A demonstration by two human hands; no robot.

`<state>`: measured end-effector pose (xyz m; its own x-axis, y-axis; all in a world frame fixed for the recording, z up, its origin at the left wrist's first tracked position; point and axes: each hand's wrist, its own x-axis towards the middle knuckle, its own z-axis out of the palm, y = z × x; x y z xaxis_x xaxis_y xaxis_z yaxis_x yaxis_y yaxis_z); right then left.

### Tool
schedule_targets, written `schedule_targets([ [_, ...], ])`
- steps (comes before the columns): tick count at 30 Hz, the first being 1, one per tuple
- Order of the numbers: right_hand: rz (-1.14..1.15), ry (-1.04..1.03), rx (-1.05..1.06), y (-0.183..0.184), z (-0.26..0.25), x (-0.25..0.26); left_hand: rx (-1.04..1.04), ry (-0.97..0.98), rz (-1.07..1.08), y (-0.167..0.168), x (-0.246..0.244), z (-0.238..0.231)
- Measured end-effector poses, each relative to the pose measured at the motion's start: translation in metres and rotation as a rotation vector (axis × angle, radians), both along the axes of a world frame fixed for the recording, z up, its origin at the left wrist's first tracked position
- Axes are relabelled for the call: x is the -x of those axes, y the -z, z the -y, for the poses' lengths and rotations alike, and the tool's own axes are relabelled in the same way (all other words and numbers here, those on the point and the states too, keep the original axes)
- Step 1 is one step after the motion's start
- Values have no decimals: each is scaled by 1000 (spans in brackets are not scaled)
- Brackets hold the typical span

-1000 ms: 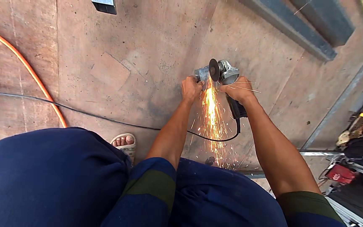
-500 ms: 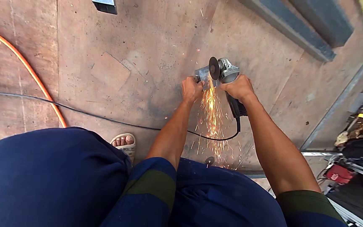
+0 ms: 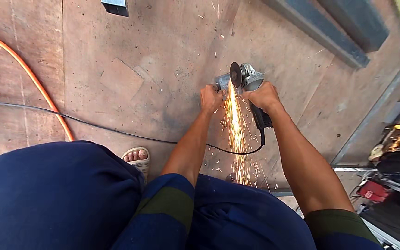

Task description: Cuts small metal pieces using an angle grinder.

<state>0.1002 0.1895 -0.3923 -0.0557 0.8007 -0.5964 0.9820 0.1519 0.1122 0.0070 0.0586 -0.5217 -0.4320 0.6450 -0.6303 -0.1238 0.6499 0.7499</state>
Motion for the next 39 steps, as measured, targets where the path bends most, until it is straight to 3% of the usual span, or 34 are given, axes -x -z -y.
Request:
schedule_targets([
  [7,-198,152,32,-3,-5,-11,-10,1,9,2,0,1],
  [15,-597,515,70,-59,3,-77,-101,40,60,17,8,14],
  [23,-686,745,89,-39,50,-149,-95,-12,132,18,10,26],
  [31,-770,849,153,-22,88,-186,-55,-45,105,18,13,36],
  [36,-808,895,147,-22,102,-200,91,-275,-83,6,27,67],
  [39,-817,897,139,-12,110,-208,38,-471,-27,1,36,81],
])
